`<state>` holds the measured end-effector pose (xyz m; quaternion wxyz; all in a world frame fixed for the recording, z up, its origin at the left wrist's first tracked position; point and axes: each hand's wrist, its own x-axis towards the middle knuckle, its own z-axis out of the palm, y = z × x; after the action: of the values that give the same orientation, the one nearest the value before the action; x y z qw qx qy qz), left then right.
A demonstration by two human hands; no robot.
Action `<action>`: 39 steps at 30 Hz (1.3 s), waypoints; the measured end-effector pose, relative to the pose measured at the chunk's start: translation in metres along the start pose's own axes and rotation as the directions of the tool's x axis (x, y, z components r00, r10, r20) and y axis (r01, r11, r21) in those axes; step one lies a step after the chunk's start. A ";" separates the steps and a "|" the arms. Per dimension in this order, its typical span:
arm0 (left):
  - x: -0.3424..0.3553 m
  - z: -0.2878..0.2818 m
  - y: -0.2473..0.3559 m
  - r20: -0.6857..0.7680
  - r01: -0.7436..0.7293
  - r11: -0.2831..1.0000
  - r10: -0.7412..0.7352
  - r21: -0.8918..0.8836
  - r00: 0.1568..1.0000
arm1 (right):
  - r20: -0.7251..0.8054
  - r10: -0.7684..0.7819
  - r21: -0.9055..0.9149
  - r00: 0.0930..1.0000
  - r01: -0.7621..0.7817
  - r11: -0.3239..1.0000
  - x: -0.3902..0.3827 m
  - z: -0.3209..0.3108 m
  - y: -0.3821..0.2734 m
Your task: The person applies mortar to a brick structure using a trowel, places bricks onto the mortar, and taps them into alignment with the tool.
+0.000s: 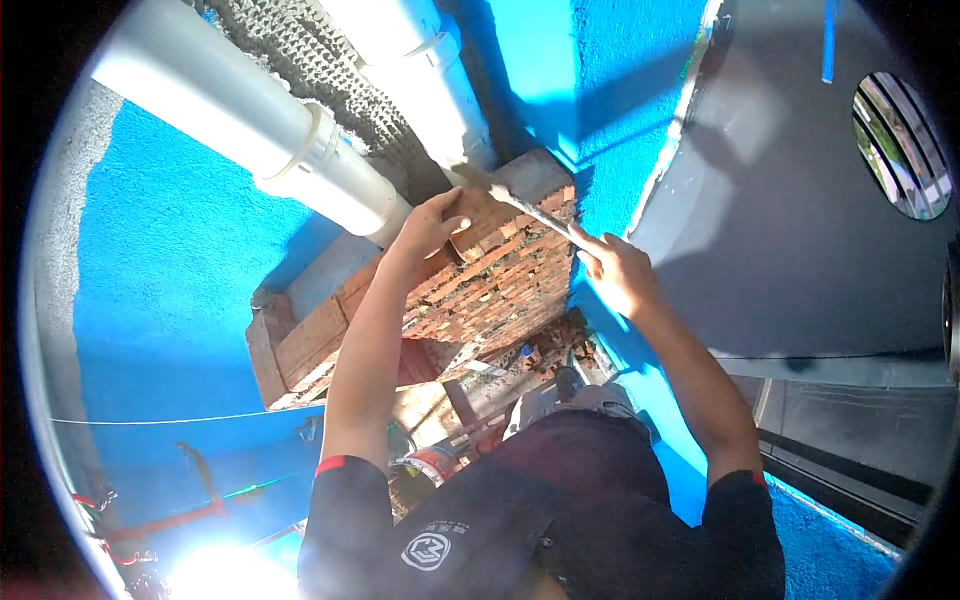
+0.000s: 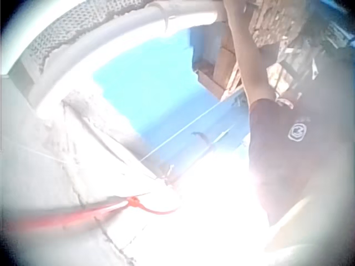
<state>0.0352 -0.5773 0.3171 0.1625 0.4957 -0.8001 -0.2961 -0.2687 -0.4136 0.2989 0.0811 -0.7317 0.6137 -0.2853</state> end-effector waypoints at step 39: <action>0.020 0.007 0.008 0.072 -0.035 0.984 0.023 0.174 0.997 | 0.568 0.089 0.770 0.818 -0.490 -0.409 -0.022 -0.066 -0.090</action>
<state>0.0167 -0.5897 0.3167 0.0945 0.4858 -0.8353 -0.2394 -0.2280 -0.3563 0.3889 0.7791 -0.1909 0.2880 -0.5230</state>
